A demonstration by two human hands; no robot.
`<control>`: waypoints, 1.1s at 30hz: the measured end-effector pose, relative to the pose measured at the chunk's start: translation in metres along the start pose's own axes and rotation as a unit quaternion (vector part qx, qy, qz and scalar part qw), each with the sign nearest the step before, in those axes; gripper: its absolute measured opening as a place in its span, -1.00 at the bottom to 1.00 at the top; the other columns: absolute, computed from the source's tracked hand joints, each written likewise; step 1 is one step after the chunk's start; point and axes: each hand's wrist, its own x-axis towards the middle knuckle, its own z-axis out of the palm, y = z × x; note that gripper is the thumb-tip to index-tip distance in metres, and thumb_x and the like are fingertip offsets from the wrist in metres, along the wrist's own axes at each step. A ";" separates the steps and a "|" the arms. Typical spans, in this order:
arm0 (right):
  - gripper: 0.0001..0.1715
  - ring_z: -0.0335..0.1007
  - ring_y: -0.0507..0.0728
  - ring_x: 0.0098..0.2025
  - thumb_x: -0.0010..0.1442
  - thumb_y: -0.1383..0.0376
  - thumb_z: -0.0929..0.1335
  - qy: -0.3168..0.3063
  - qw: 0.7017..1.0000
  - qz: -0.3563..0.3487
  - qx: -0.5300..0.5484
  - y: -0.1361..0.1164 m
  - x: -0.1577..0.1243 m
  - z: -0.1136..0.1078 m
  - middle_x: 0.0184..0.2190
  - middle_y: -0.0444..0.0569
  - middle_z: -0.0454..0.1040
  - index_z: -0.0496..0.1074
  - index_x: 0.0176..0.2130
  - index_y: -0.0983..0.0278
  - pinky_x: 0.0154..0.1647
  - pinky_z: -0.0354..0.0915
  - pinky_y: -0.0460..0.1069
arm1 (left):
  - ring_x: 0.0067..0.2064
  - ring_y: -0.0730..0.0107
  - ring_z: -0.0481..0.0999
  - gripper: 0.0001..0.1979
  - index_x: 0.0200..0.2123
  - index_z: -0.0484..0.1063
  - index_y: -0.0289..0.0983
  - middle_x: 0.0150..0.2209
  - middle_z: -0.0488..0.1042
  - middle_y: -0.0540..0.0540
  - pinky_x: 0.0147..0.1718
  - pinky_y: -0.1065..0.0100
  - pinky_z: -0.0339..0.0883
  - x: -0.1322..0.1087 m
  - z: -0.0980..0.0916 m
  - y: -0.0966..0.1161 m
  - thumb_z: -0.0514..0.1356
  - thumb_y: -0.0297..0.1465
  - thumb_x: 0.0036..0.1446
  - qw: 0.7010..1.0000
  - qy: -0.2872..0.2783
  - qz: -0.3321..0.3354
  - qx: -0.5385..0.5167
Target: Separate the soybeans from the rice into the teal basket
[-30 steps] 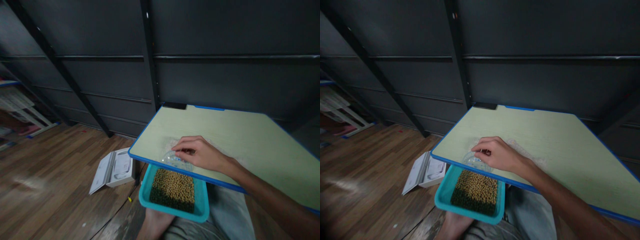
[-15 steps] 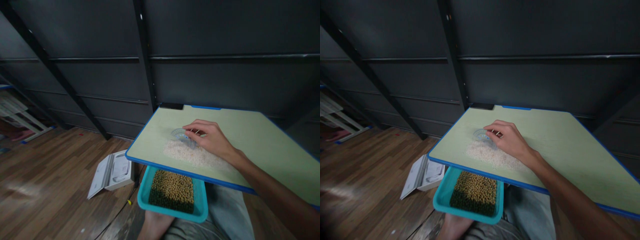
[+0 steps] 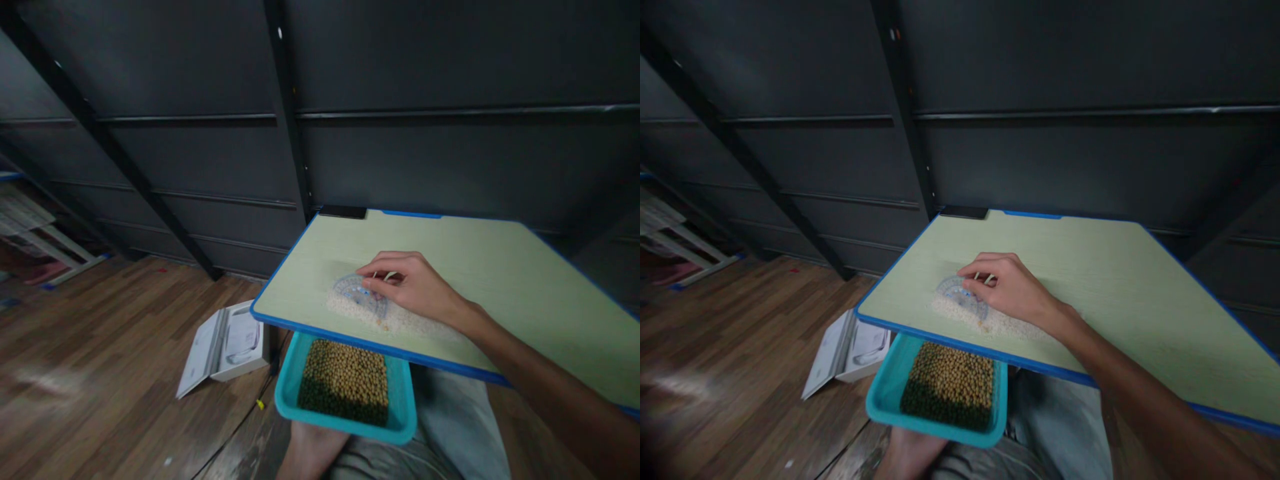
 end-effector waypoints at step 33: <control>-0.81 0.46 0.06 -0.29 0.22 0.37 0.37 -0.128 0.990 -0.046 0.040 -0.009 -0.002 0.003 -0.29 -0.03 0.58 0.58 -0.17 0.25 -0.25 0.32 -0.03 | 0.12 0.07 0.48 -0.61 -0.08 0.54 -0.13 -0.08 0.63 -0.19 0.26 -0.19 0.01 -0.002 0.001 0.003 -0.05 -0.22 0.28 1.000 -0.026 -0.008 0.002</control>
